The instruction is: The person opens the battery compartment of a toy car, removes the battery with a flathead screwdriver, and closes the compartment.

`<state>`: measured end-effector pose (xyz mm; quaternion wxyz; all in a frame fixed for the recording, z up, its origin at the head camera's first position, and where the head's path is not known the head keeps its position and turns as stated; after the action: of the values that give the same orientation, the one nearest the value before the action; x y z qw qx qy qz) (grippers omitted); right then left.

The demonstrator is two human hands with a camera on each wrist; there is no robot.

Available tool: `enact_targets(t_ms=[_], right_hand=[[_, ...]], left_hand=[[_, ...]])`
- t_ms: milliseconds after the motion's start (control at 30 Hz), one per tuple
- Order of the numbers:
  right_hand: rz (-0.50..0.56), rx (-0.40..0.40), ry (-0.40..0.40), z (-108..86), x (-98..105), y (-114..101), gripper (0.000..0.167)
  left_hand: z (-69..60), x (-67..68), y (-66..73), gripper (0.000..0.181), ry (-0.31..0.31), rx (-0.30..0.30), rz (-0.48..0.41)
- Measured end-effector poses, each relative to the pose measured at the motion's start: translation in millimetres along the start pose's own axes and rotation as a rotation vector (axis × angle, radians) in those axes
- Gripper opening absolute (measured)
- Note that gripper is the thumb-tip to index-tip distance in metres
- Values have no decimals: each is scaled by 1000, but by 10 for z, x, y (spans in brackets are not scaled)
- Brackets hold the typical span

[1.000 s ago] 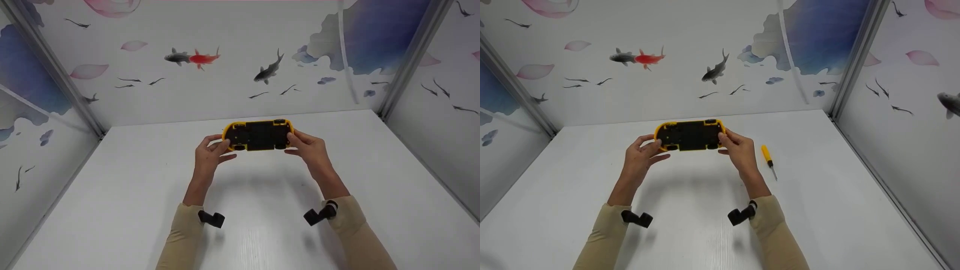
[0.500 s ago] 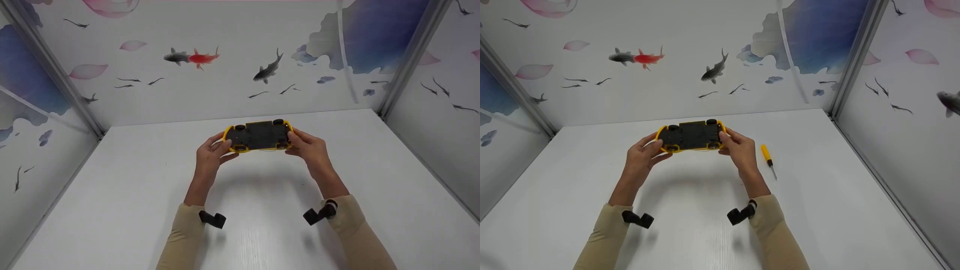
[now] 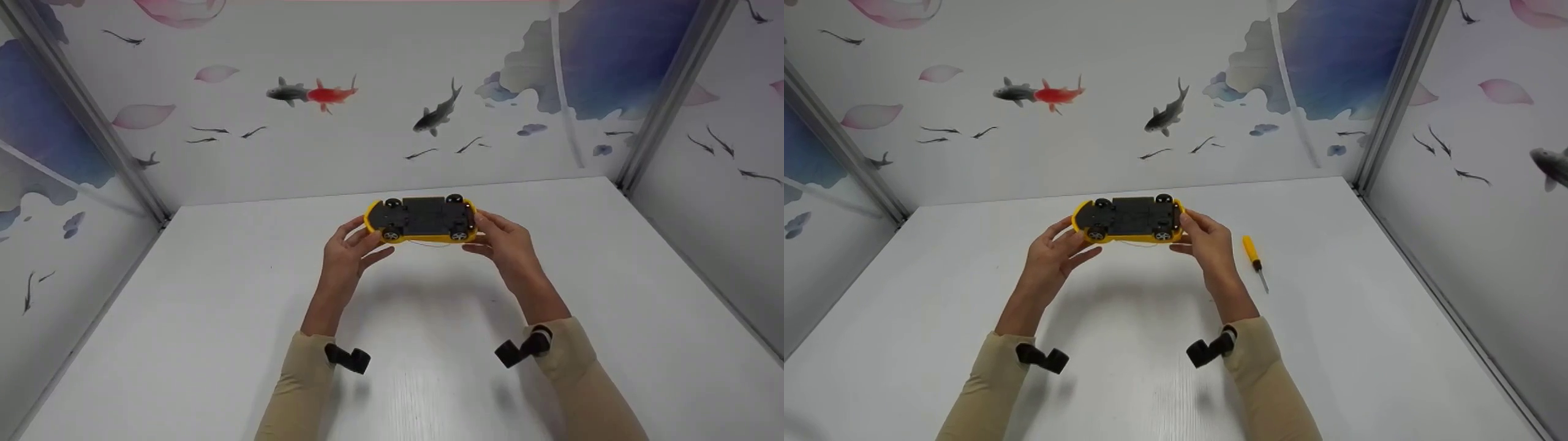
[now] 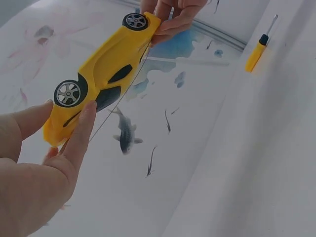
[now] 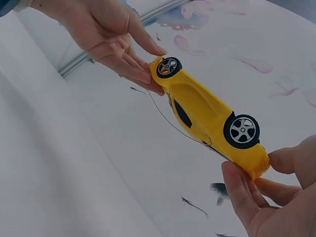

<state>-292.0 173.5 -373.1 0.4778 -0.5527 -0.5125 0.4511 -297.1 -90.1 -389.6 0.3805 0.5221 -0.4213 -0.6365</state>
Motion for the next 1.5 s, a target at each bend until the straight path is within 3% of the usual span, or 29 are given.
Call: enact_targets(t_ms=[600,833,1100,1267,1500], right_hand=[[104,-78,-91,-1,-34,-19,55],[98,-64,-144,-34,-64,-20,53],[109,-87,-154,-34,-66,-1,52],[107,-86,-154,-44,-69,0,50],[94,-59,-202,-61,-95,11,51]], left_hand=[[9,5,-43,53,109,13,-8],[25,7,-44,55,129,45,-29],[31,3,-60,45,166,15,8],[10,-25,-68,53,122,18,63],[-4,-65,-82,78,-17,63,119]])
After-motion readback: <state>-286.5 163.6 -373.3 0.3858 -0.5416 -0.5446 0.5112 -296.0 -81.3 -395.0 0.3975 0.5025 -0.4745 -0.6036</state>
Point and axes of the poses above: each hand's wrist, its own z-axis towards the middle knuckle, its own x-axis out of the back of the hand, y = z × x, the point moved 1 cm from there along z, towards the middle knuckle, and after that the axes turned 1 degree about -y, right-handed, at the moved point
